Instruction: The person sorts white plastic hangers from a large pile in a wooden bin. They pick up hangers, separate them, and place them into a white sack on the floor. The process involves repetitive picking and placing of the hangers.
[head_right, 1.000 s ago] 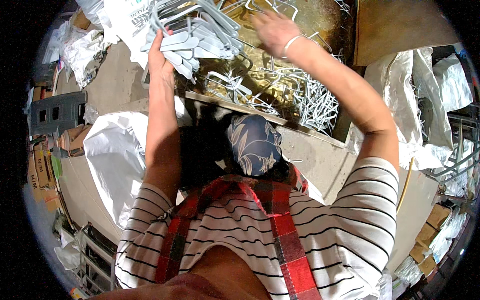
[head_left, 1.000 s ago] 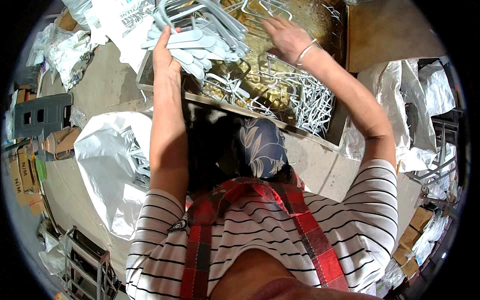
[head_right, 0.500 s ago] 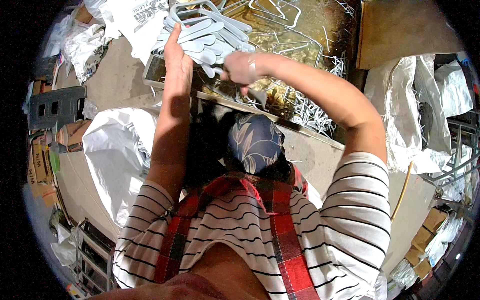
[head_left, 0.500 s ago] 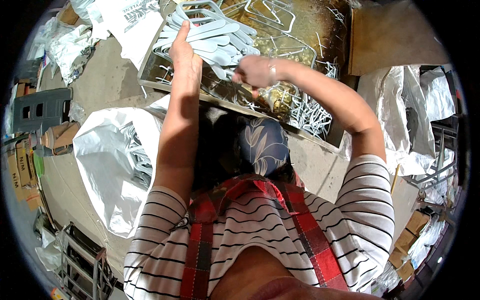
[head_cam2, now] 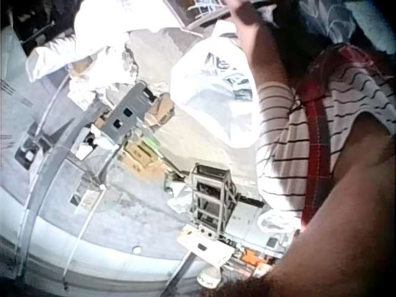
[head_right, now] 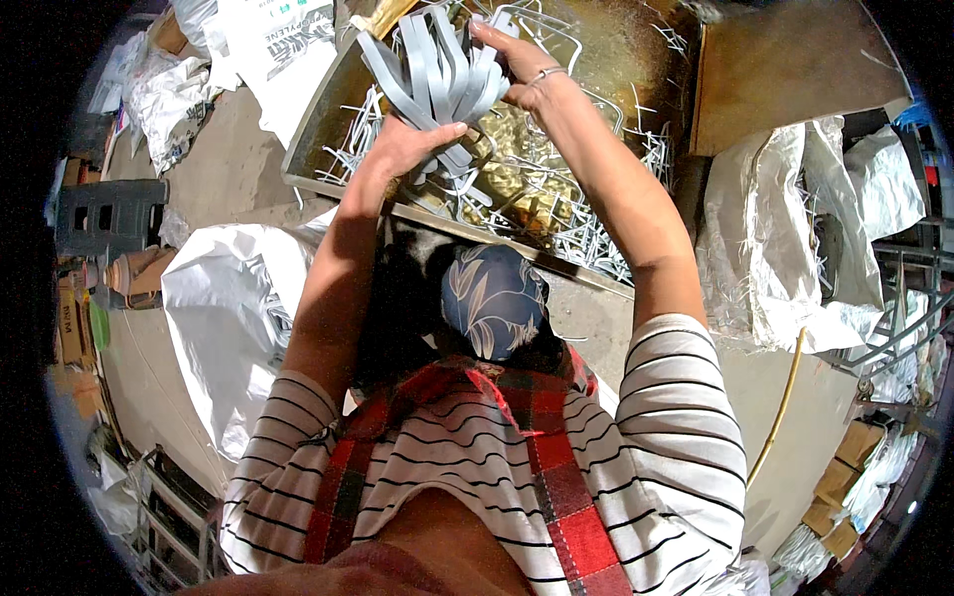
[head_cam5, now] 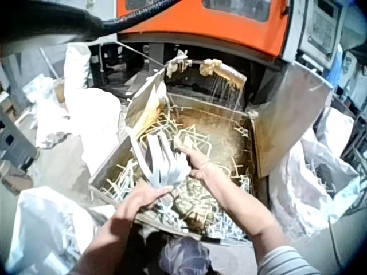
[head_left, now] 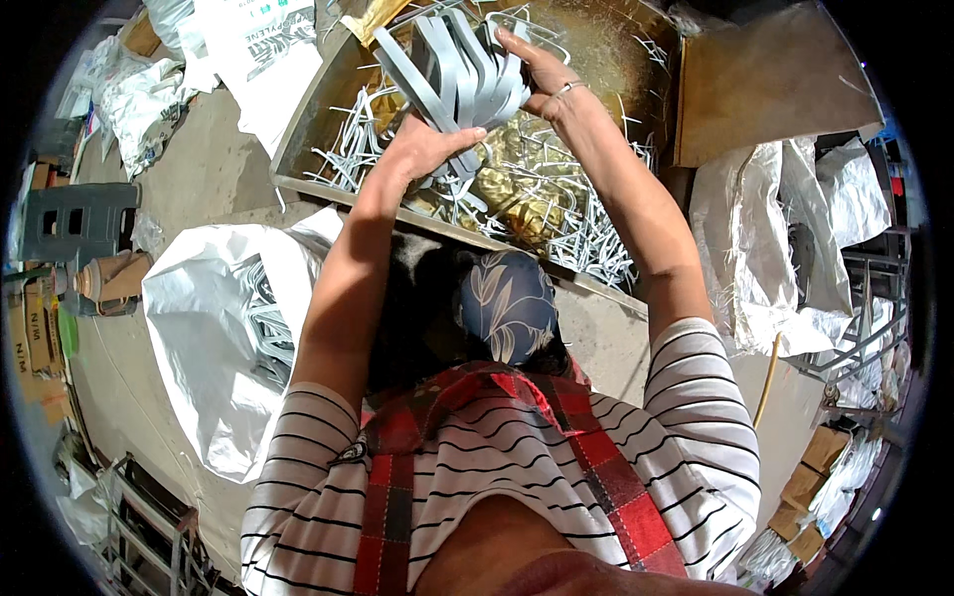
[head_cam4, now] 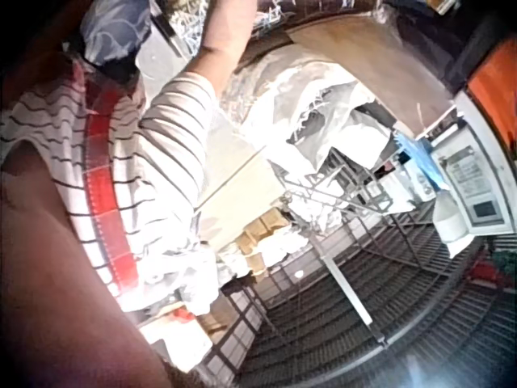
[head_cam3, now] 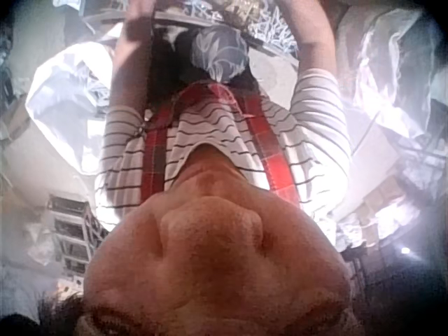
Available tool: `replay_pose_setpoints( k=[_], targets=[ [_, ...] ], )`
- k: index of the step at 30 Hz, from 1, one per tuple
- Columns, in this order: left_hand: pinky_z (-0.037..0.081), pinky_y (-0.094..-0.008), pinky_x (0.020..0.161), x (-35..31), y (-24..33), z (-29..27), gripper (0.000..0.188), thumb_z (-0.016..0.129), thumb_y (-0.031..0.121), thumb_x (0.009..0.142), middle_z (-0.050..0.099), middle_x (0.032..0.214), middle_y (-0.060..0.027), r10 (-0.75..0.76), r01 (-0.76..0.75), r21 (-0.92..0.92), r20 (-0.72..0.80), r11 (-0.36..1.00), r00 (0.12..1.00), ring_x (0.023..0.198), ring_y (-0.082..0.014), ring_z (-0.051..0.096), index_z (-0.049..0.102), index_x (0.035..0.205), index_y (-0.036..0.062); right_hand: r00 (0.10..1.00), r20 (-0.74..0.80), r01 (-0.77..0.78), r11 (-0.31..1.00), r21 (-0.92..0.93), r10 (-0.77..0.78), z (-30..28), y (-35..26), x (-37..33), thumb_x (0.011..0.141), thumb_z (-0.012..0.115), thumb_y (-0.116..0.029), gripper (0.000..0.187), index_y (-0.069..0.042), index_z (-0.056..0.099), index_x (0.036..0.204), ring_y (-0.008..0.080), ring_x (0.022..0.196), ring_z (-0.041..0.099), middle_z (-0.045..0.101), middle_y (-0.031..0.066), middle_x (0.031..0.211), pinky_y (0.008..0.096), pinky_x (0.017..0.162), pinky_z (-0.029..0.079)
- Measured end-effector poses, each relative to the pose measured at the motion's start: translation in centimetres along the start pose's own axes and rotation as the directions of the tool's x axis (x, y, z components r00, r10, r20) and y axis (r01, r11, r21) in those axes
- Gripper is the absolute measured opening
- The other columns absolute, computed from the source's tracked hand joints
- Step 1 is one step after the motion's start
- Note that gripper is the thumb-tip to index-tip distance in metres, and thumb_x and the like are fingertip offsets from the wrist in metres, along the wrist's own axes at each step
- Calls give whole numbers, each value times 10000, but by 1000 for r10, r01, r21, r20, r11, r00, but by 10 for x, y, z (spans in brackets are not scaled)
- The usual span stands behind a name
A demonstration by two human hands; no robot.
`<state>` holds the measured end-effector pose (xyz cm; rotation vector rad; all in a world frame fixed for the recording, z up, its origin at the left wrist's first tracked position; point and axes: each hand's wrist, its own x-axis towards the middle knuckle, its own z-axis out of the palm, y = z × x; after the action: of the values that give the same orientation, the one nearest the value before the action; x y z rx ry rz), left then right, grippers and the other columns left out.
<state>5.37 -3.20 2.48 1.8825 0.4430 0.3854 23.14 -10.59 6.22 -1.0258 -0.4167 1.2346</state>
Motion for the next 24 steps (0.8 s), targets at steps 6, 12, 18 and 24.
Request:
replay_pose_setpoints(
  k=[6, 12, 18, 24],
  targets=[
    [440, -302, 887, 4, -11, 4, 442, 675, 121, 753, 593, 1061, -134, -4, 2, -487, -3, 873, 1000, 988, -223, 576, 510, 1128, -46, 998, -67, -5, 993, 117, 13, -24, 8, -6, 788, 605, -81, 180, 42, 567, 913, 198, 678, 629, 628, 119, 791, 319, 669, 546],
    [497, -291, 535, 16, -10, -10, 116, 556, 14, 815, 613, 755, -143, -353, -80, -711, -440, 698, 826, 625, -203, 626, 530, 886, -74, 980, -169, 103, 994, -33, -107, -36, 6, -43, 759, 594, 0, 178, 64, 535, 915, 204, 639, 623, 624, 134, 774, 287, 607, 535],
    [508, -327, 561, 15, -32, -41, 318, 656, 266, 806, 601, 774, -118, -520, 60, -863, -245, 502, 818, 648, -185, 608, 535, 902, -12, 967, 77, 221, 654, -724, -242, 29, -13, -90, 616, 742, 22, 355, -1, 550, 914, 137, 594, 611, 633, 72, 781, 268, 591, 521],
    [512, -410, 827, 1, -12, -32, 694, 689, 487, 693, 568, 1068, -248, -16, -60, -994, -62, 94, 998, 922, -305, 608, 512, 1136, -16, 916, 306, 207, 348, -914, 260, 32, 16, -93, 638, 701, 0, 342, -75, 625, 963, 50, 687, 528, 629, -15, 742, 218, 670, 458]
  ],
)
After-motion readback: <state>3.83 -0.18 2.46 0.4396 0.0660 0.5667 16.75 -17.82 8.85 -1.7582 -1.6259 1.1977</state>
